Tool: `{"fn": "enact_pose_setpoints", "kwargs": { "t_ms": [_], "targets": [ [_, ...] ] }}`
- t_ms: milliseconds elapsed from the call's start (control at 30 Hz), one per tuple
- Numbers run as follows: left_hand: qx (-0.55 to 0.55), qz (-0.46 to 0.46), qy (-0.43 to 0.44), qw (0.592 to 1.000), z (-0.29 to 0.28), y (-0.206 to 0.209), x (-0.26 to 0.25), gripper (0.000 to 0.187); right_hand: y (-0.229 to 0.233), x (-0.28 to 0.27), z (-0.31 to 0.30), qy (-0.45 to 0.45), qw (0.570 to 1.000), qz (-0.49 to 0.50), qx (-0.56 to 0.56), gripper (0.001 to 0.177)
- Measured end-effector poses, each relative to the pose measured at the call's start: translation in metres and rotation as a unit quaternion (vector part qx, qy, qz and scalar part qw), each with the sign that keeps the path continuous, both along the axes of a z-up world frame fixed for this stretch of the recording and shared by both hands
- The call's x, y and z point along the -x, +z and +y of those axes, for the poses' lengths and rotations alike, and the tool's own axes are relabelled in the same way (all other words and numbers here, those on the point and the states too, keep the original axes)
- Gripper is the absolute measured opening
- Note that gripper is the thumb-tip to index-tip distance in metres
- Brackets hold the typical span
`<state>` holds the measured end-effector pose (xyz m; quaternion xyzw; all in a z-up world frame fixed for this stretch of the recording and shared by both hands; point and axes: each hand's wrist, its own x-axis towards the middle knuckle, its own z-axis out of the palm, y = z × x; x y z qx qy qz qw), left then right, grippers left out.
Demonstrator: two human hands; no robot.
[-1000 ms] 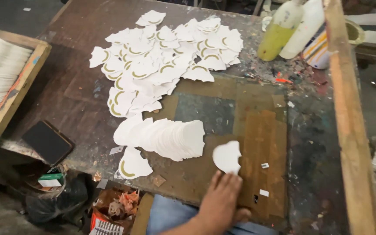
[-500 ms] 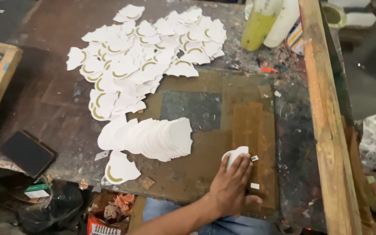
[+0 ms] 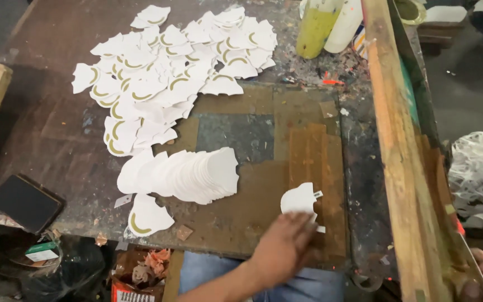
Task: The person performs screen printing on small white paper cutouts. They place a cutout on a wooden board, position a screen frame over it, and use a squeegee to apply green ink. The person then lifts the screen and moves the printed cutout to a pile on the table.
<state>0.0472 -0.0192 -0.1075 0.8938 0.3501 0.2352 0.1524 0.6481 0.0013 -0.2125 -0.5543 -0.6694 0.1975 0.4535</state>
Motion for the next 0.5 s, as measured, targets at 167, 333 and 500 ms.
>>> {"fn": "enact_pose_setpoints", "kwargs": {
  "t_ms": [167,333,500],
  "targets": [
    [-0.001,-0.112,0.154,0.982,0.025,0.014,-0.001,0.028,0.067,0.132,-0.050,0.008,0.999,-0.024,-0.048,0.029],
    [-0.017,-0.059,0.168,0.984,0.034,0.012,-0.010,0.035,0.072,0.138,-0.045,-0.008,0.992,-0.070,-0.100,0.022],
    [0.035,-0.007,0.158,0.987,0.038,0.037,-0.005,0.068,0.085,0.171,-0.043,0.001,0.990,-0.013,-0.143,0.035]
  ]
}}
